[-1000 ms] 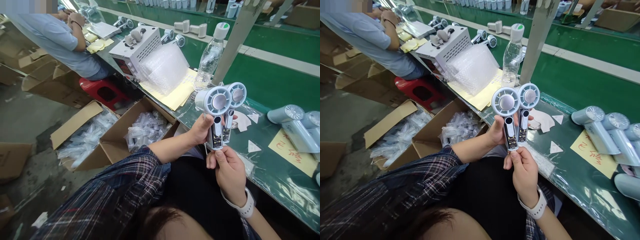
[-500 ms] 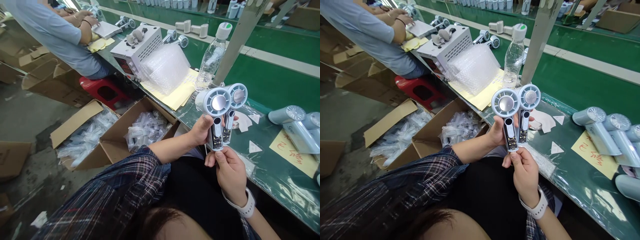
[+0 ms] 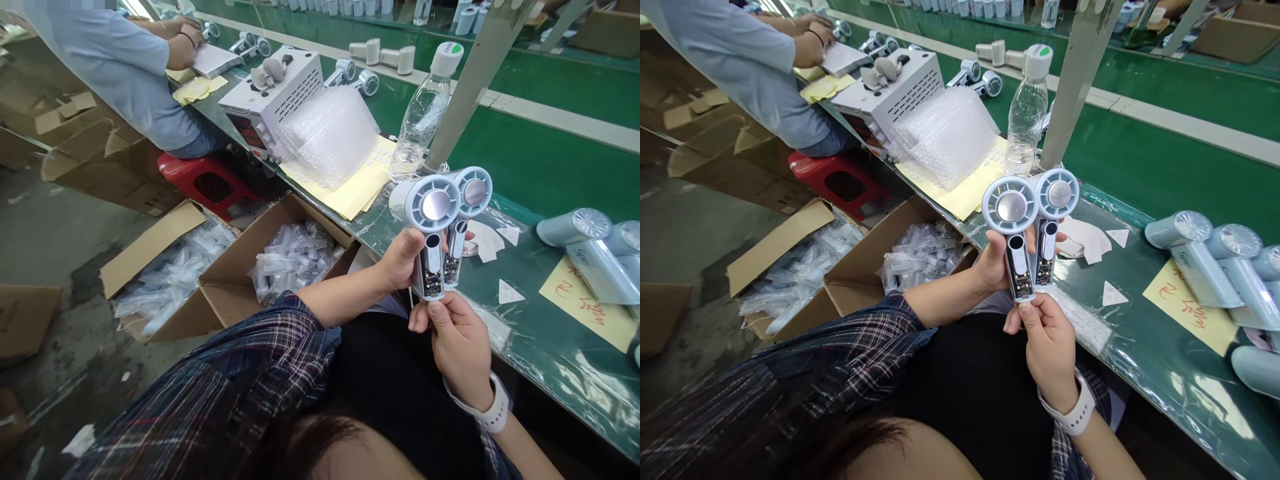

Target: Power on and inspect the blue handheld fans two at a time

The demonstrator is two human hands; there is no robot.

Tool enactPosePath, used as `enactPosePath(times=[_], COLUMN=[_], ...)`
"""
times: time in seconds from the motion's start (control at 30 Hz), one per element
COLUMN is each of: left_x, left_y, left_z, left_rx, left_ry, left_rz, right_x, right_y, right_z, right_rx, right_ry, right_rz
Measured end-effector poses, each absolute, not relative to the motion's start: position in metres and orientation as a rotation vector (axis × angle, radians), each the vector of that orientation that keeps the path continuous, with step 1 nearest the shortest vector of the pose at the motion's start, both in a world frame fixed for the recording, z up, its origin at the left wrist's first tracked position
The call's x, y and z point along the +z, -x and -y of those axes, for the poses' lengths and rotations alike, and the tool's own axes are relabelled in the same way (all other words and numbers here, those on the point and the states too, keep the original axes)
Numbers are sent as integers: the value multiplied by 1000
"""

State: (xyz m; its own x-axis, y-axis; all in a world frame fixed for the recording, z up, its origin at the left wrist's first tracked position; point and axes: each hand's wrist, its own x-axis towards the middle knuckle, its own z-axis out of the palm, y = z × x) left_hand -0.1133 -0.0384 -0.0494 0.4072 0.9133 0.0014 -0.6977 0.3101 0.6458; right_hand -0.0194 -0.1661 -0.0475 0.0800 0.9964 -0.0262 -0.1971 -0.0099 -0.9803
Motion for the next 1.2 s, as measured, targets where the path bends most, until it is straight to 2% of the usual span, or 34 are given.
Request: enactPosePath(times=[0.33, 0.87, 1.07, 1.13, 1.2], left_x=[-42, -44, -35, -34, -34], left_y=[120, 114, 125, 132, 140], left_z=[31, 33, 29, 27, 30], left_rx=[1080, 1059, 1190, 1210, 1144], left_ry=[-688, -704, -622, -606, -651], left_rz=[-298, -344, -323, -357, -349], right_x=[-41, -45, -37, -41, -51], right_y=[3, 4, -23, -52, -83], right_z=[158, 159, 159, 143, 114], right_rx=[1078, 1039, 710, 417, -13], right_ry=[1323, 1273, 1287, 1500, 1745], right_rz=[1325, 1313, 1702, 1798, 1784])
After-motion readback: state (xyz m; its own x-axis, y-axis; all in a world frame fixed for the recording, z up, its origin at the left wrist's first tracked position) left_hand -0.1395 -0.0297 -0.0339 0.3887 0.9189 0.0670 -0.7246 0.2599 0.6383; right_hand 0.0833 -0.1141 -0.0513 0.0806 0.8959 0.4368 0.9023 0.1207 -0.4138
